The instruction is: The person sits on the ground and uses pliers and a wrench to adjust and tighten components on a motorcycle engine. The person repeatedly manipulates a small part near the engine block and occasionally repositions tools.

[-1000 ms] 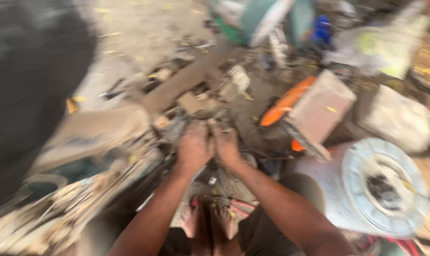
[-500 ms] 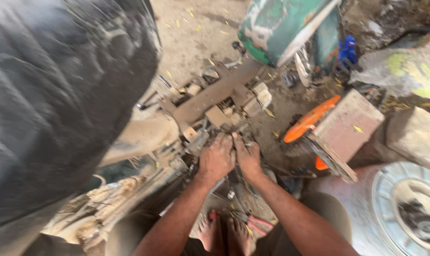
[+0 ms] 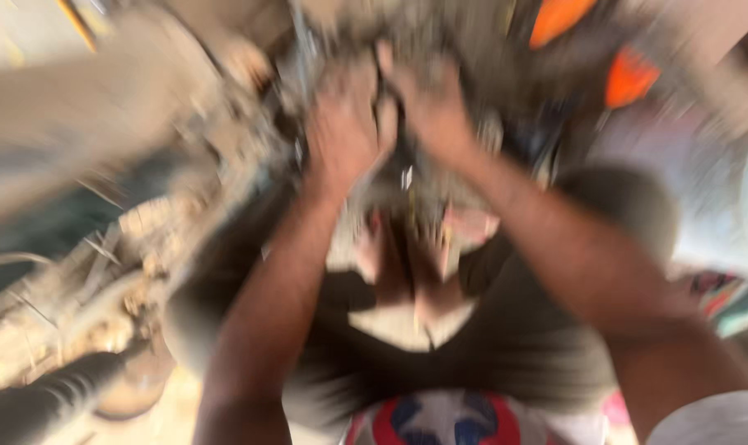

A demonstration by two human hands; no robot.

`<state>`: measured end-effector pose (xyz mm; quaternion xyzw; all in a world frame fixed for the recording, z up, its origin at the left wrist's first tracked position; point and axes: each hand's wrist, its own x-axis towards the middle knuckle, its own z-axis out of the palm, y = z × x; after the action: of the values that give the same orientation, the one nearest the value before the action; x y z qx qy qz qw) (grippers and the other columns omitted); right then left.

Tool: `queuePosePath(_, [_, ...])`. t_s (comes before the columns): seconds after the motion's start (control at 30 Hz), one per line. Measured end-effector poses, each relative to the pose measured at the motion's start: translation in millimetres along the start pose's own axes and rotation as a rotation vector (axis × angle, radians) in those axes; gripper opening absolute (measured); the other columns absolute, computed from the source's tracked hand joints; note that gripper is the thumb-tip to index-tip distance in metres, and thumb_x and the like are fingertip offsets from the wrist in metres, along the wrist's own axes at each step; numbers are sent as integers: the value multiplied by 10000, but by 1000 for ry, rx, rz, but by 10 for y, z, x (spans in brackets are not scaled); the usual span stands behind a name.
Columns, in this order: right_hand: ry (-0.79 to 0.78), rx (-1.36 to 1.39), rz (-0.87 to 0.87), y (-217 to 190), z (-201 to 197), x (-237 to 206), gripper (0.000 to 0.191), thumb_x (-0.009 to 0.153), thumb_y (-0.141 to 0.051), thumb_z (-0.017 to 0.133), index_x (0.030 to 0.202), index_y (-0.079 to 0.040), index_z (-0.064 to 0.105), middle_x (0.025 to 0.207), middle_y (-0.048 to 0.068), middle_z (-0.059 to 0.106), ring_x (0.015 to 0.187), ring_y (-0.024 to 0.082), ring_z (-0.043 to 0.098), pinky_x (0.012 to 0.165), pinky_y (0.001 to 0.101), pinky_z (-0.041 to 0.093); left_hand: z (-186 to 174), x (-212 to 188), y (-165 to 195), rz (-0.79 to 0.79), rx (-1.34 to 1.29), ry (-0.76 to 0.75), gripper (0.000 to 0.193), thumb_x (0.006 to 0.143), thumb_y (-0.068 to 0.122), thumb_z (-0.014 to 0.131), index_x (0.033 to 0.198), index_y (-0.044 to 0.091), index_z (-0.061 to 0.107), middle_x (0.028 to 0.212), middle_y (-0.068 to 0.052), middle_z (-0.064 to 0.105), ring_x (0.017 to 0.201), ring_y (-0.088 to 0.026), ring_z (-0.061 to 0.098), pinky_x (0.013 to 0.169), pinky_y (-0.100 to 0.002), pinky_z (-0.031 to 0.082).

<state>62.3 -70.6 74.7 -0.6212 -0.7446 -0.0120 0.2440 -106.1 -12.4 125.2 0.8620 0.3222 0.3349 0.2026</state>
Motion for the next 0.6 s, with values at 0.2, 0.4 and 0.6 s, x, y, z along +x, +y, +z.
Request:
queuePosePath(0.2, [59,724,320,11,54,-129,191,1029,-89,630,1197,-5,666,1052,104,702,964,262,668,869,382,523,259,-143,-224,123,-47,41,592,973,5,583,1485,-26,288,920,-193,599,780,-382,602,813,-533,489])
queuePosePath(0.4, [92,1766,766,-183,49,-40,247,1095,-259,675,1059,-15,677,957,3,654,904,120,610,841,327,527,121,-112,-114,261,-15,95,595,950,-14,612,1432,-20,262,895,-177,580,805,-367,591,841,-550,492])
queuePosePath(0.6, [15,1715,642,-186,-175,48,304,1081,-342,649,1147,-45,666,1054,0,658,1027,104,642,910,335,575,16,-22,-45,236,-57,30,728,946,-14,646,1513,-60,191,1094,-176,559,1055,-384,586,1014,-535,469])
